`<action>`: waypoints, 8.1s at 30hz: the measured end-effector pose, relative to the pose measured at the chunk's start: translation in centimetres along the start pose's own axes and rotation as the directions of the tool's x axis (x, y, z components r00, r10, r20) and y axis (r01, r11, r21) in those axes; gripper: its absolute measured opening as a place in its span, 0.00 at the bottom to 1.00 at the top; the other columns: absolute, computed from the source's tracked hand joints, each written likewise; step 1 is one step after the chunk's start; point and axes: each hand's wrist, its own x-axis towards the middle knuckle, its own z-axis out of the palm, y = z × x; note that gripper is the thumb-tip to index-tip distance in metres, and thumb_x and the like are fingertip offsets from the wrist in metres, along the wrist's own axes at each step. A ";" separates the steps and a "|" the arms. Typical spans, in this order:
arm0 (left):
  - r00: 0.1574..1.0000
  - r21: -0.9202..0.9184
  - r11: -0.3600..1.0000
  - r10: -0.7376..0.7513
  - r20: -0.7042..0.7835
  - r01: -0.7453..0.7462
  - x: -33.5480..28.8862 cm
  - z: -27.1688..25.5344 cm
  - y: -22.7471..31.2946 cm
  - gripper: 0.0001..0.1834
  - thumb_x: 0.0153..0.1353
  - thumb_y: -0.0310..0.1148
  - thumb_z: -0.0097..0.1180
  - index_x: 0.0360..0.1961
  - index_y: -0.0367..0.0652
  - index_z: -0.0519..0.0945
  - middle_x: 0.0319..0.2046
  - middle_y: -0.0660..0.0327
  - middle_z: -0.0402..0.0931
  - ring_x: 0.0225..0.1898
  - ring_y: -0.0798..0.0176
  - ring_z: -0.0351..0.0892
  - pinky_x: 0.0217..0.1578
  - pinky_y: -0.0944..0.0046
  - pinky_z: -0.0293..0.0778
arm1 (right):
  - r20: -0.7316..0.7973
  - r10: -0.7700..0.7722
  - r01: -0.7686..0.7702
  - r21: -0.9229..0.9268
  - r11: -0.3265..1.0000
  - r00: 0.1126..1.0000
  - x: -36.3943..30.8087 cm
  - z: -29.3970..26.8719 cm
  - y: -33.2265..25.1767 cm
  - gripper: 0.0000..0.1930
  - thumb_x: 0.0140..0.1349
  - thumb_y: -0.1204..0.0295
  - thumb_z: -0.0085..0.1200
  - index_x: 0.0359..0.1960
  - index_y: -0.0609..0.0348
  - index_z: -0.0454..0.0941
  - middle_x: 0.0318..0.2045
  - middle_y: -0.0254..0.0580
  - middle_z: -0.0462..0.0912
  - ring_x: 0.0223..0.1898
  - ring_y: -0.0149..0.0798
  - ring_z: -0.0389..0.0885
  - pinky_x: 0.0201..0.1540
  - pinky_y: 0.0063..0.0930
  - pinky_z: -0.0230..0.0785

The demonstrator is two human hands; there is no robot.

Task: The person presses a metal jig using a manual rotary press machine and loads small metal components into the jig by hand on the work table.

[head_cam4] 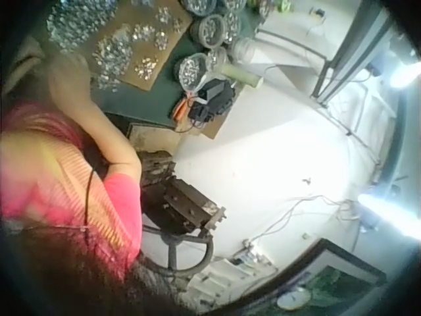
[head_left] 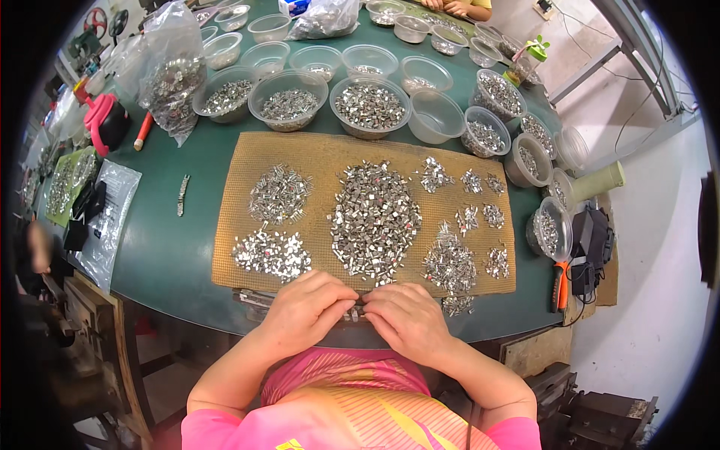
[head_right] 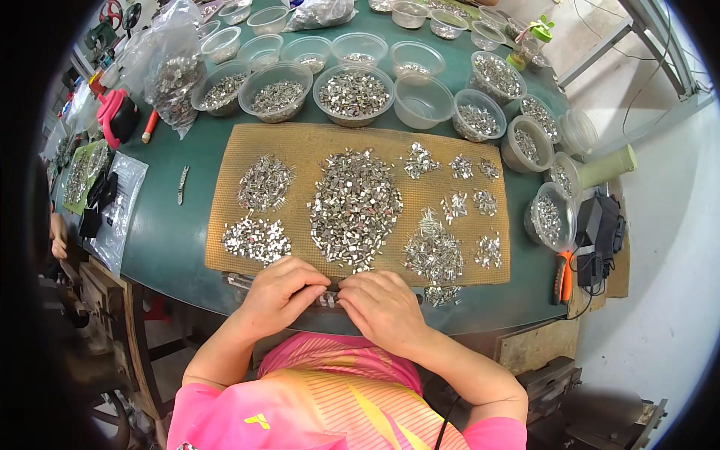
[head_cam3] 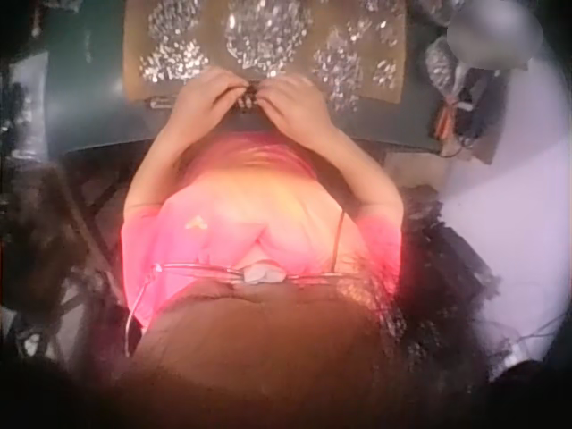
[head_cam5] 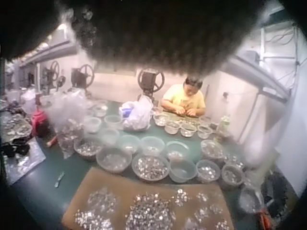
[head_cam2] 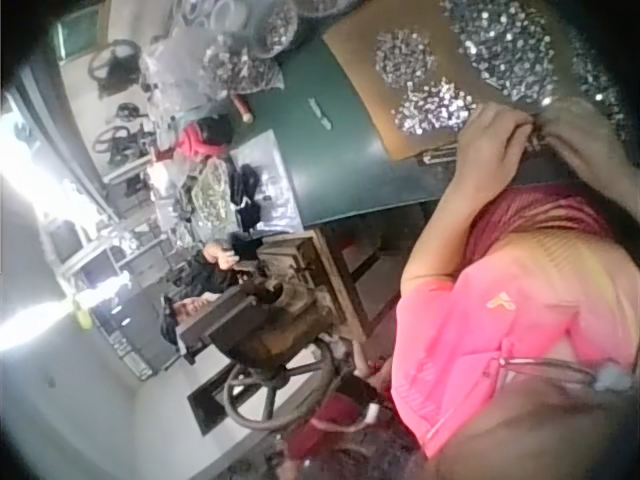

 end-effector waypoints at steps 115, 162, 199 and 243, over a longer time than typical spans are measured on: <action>0.927 0.312 0.873 0.346 0.143 -0.374 1.5 4.1 1.9 0.25 0.50 0.37 0.74 0.49 0.40 0.83 0.39 0.58 0.76 0.44 0.51 0.77 0.44 0.54 0.76 | -0.027 0.137 -0.138 -0.350 0.926 0.990 -7.2 -5.7 2.9 0.19 0.51 0.74 0.69 0.47 0.58 0.84 0.44 0.35 0.83 0.46 0.42 0.80 0.48 0.37 0.72; 0.991 0.112 0.986 0.129 -0.027 -0.125 -2.7 1.4 -0.6 0.19 0.54 0.37 0.74 0.46 0.43 0.85 0.38 0.58 0.81 0.37 0.53 0.80 0.37 0.57 0.77 | -0.234 0.216 -0.301 -0.437 0.848 0.948 7.4 -4.6 14.1 0.10 0.61 0.62 0.65 0.30 0.54 0.82 0.30 0.37 0.82 0.39 0.46 0.81 0.46 0.43 0.69; 0.980 0.477 0.879 0.089 -0.176 0.006 2.7 -7.3 -4.7 0.07 0.61 0.30 0.65 0.40 0.44 0.86 0.36 0.60 0.79 0.42 0.53 0.77 0.43 0.56 0.76 | -0.258 0.114 -0.215 -0.408 0.887 0.959 5.3 -4.8 12.4 0.04 0.60 0.75 0.63 0.33 0.57 0.80 0.33 0.39 0.84 0.41 0.45 0.82 0.67 0.57 0.58; 0.973 0.297 0.955 0.085 -0.213 -0.018 0.5 -4.8 -3.3 0.09 0.59 0.21 0.66 0.41 0.38 0.84 0.34 0.56 0.82 0.35 0.56 0.82 0.35 0.61 0.75 | -0.030 0.151 -0.153 -0.074 0.985 0.988 -5.7 -3.8 0.7 0.08 0.58 0.76 0.67 0.39 0.55 0.85 0.45 0.34 0.89 0.49 0.38 0.86 0.68 0.51 0.65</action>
